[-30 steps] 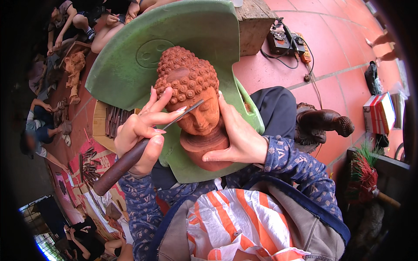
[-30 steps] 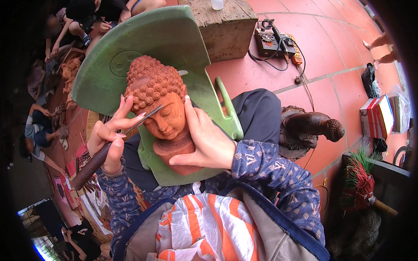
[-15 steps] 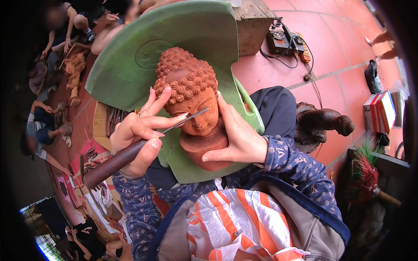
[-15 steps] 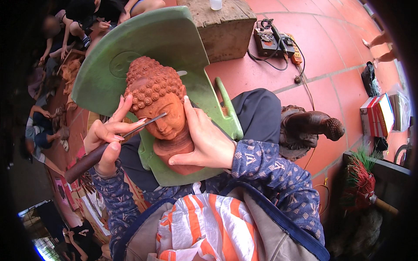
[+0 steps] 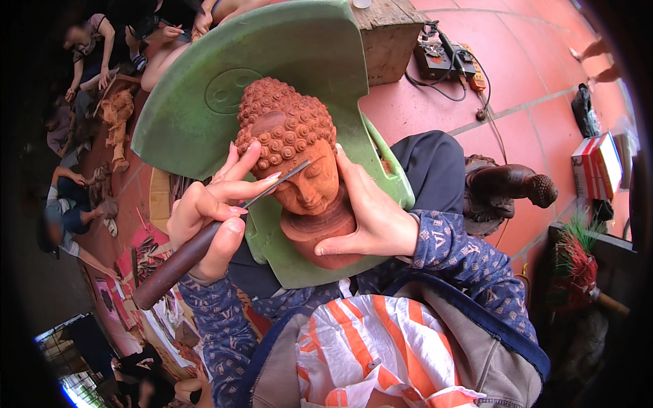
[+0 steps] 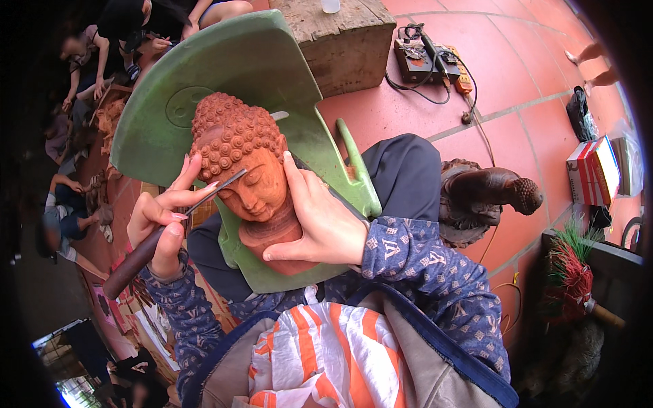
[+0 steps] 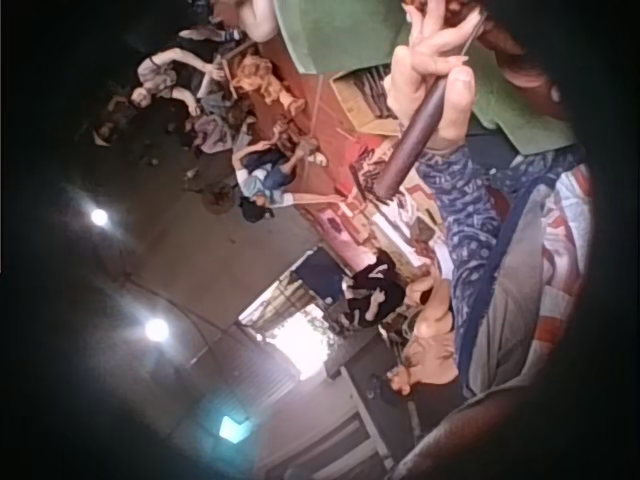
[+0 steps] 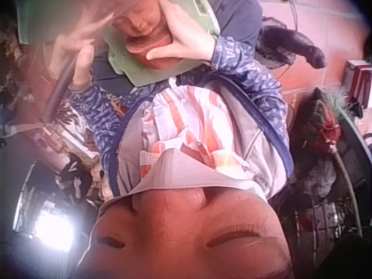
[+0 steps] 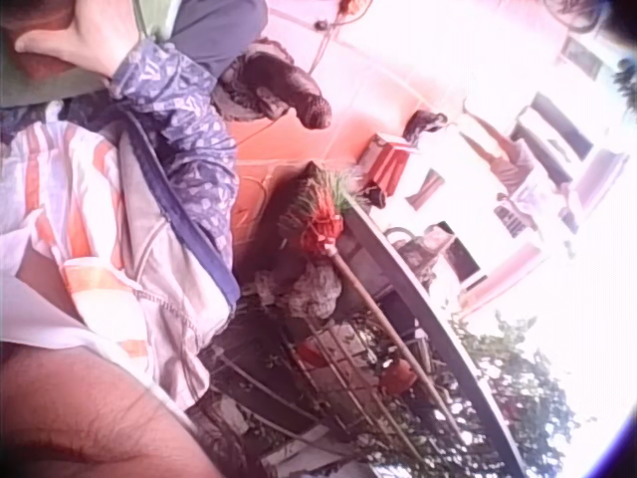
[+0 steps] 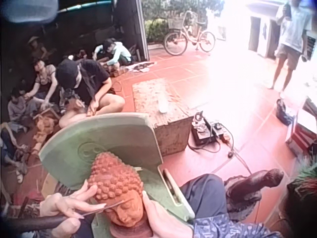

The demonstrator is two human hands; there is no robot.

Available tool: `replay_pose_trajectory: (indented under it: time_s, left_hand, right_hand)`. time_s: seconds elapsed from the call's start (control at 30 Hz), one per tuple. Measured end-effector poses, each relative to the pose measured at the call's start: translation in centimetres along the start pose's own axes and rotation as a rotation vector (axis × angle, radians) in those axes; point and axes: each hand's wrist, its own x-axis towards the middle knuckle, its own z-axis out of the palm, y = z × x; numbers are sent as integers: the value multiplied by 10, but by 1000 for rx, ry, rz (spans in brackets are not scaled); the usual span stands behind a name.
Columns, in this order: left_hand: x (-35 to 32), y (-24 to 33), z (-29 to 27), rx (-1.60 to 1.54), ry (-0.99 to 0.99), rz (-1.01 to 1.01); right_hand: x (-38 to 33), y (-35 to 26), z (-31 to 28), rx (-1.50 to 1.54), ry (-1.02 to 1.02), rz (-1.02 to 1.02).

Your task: The person carves a wooden Buddha head sculpture using a chisel and mallet. They refine the facial features, including the forehead and nose, and occasionally apply liquid from a squeeze bottle to the surface.

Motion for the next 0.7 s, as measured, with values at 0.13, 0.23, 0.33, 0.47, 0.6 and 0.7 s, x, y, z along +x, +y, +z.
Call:
replay_pose_trajectory:
  time_s: [0.13, 0.23, 0.33, 0.47, 0.6, 0.7]
  left_hand:
    - [-2, -3, -1, 30, -10, 22]
    - [-1, -2, 1, 52, -7, 24]
    - [1, 4, 2, 99, -14, 12]
    - [5, 6, 1, 131, -24, 8]
    - [7, 9, 2, 142, -26, 0]
    - [8, 11, 3, 167, -24, -11]
  right_hand:
    - [0, -1, 0, -7, -1, -7]
    - [0, -1, -1, -5, -5, -2]
    - [0, 0, -1, 3, -11, -1]
    - [-1, -3, -4, 34, -71, 78]
    - [0, -3, -3, 25, -74, 80]
    - [-1, -3, -2, 22, -66, 73]
